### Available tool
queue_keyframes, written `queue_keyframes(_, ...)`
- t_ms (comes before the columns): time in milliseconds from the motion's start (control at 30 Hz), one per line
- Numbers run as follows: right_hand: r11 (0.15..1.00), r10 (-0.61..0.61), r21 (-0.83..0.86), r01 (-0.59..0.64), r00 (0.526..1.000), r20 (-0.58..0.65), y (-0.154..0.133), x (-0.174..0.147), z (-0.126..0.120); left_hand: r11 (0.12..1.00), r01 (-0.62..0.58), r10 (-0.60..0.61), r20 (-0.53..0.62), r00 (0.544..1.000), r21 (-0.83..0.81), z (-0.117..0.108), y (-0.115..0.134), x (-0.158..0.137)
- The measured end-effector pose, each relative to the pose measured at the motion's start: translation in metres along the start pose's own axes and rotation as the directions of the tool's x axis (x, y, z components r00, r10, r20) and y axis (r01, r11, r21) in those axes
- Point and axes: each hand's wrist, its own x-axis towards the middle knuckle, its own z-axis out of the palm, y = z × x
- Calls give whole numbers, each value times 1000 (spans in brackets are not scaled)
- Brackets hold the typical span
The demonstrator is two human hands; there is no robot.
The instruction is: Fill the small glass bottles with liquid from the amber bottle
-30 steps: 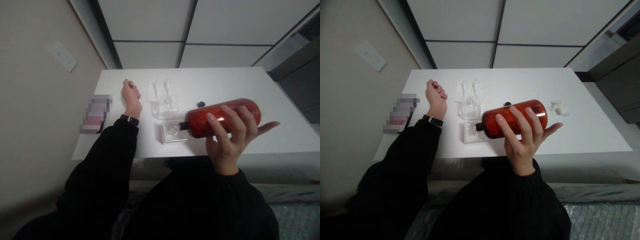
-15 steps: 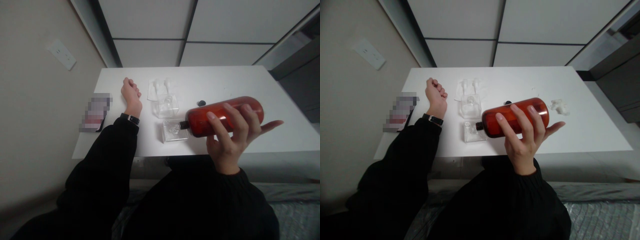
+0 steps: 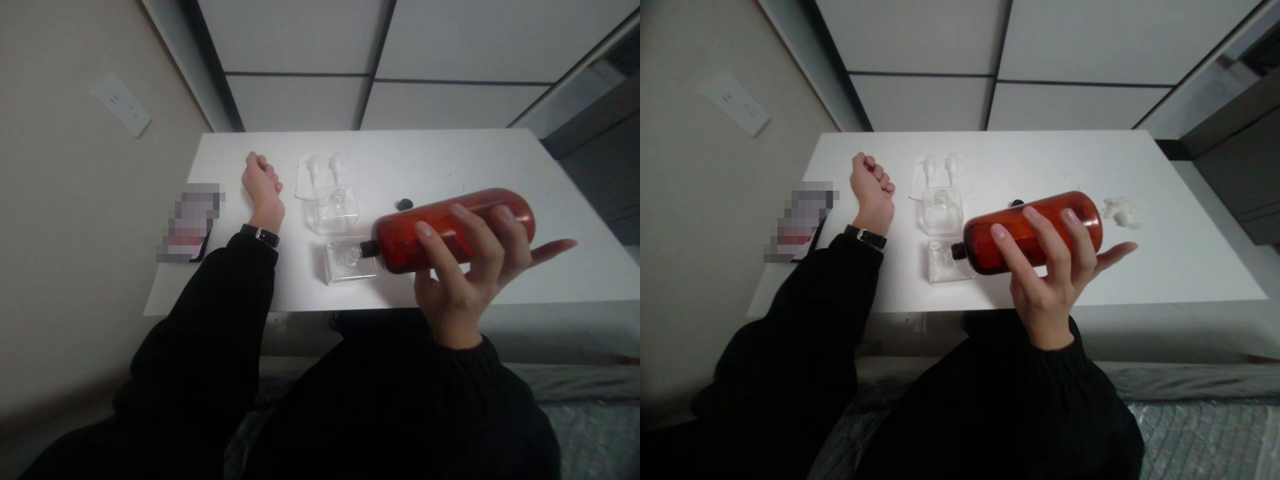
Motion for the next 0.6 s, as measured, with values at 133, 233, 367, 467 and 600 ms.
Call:
queue_keyframes(133, 998, 69, 7, -69, 997, 25, 0, -1, 0, 1000, 8, -8, 5, 1000, 1, -1, -1, 1)
queue_keyframes(233, 998, 60, -23, -59, 998, 23, 0, -2, 0, 1000, -2, 2, 8, 1000, 22, -2, -1, 2)
queue_keyframes(367, 998, 55, 28, -56, 998, 34, -1, -2, 0, 1000, -1, 1, -14, 1000, 22, 0, 0, -1)
queue_keyframes(467, 996, 75, 54, -78, 996, 55, -2, -2, 1, 1000, 7, -7, -13, 1000, 1, 2, 1, -4)
queue_keyframes(600, 995, 95, 29, -97, 993, 76, -4, 0, 0, 1000, 16, -16, -21, 1000, -16, 3, 3, -7)
